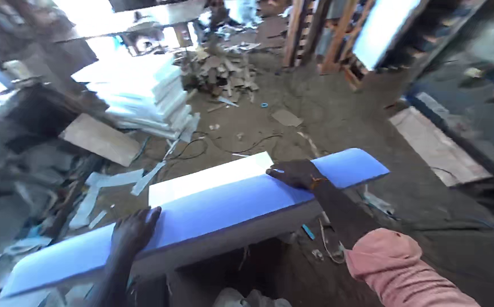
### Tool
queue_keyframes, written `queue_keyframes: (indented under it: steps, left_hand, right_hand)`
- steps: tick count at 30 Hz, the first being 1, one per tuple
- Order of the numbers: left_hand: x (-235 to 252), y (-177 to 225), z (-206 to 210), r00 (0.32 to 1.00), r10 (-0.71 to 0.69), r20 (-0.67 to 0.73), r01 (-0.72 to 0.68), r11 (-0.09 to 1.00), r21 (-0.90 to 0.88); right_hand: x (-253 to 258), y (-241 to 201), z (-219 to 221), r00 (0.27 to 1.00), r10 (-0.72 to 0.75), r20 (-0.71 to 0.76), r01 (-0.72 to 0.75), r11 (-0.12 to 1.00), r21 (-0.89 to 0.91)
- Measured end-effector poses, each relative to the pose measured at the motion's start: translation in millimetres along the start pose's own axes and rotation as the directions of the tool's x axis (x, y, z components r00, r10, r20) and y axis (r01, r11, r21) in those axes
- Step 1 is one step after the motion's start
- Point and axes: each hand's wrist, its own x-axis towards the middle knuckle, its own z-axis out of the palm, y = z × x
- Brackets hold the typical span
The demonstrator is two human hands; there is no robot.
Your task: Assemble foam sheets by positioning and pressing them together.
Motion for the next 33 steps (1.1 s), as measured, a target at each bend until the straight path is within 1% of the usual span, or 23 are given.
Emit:
queue_keyframes:
  steps: [1, 3, 5, 8, 10, 12, 14, 16, 19, 23, 26, 28, 33]
  left_hand:
    - [-4.0, -1.7, 4.3, 0.999, -0.009, -0.039, 0.009, 1.0, 0.002]
    - [-11.6, -1.8, 16.5, 0.996, -0.013, -0.094, 0.012, 1.0, -0.006]
    - [-20.2, 1.5, 20.4, 0.994, -0.026, -0.105, 0.024, 1.0, -0.015]
    - [-45.7, 5.3, 24.6, 0.988, -0.031, -0.153, 0.029, 0.999, -0.015]
    - [-73.0, 6.0, 34.9, 0.984, -0.03, -0.178, 0.029, 1.0, -0.01]
    - [-109.1, 3.7, 48.4, 0.981, -0.032, -0.189, 0.028, 0.999, -0.023]
    - [-147.8, -0.1, 64.4, 0.966, -0.017, -0.257, 0.011, 1.0, -0.022]
    - [-187.5, -2.0, 81.5, 0.942, 0.01, -0.335, -0.018, 1.0, -0.021]
    - [-241.7, -3.1, 104.2, 0.914, 0.034, -0.404, -0.043, 0.999, -0.015]
    - [-306.8, -8.4, 133.1, 0.905, 0.056, -0.422, -0.059, 0.998, 0.006]
    - [-345.5, -11.5, 152.9, 0.914, 0.049, -0.403, -0.049, 0.999, 0.011]
    - [-369.5, -12.9, 167.9, 0.911, 0.045, -0.409, -0.045, 0.999, 0.009]
    - [-407.9, -17.7, 198.0, 0.899, 0.039, -0.437, -0.034, 0.999, 0.019]
  right_hand:
    - [-1.5, 2.2, 2.4, 1.0, 0.001, -0.02, -0.001, 1.0, -0.001]
    - [-12.3, 3.6, 7.4, 1.0, 0.011, -0.011, -0.011, 1.0, -0.001]
    - [-24.6, 5.2, 9.8, 0.999, 0.018, -0.048, -0.018, 1.0, -0.006]
    - [-52.7, 6.6, 17.2, 0.992, -0.002, -0.126, 0.005, 1.0, 0.021]
    - [-83.0, 8.4, 23.8, 0.987, -0.022, -0.161, 0.028, 0.999, 0.036]
    - [-115.3, 13.3, 39.1, 0.986, -0.028, -0.167, 0.028, 1.0, -0.003]
    - [-151.7, 18.3, 59.4, 0.973, -0.053, -0.224, 0.048, 0.998, -0.027]
    - [-192.8, 20.4, 79.9, 0.957, -0.057, -0.286, 0.056, 0.998, -0.013]
    - [-248.1, 17.8, 106.0, 0.936, -0.045, -0.35, 0.051, 0.999, 0.008]
    - [-312.1, 17.4, 140.7, 0.924, -0.041, -0.379, 0.049, 0.999, 0.011]
    - [-349.4, 20.7, 165.8, 0.921, -0.044, -0.387, 0.046, 0.999, -0.005]
    - [-374.0, 22.9, 183.4, 0.907, -0.054, -0.417, 0.056, 0.998, -0.008]
    - [-416.4, 22.3, 214.6, 0.899, -0.042, -0.437, 0.044, 0.999, -0.006]
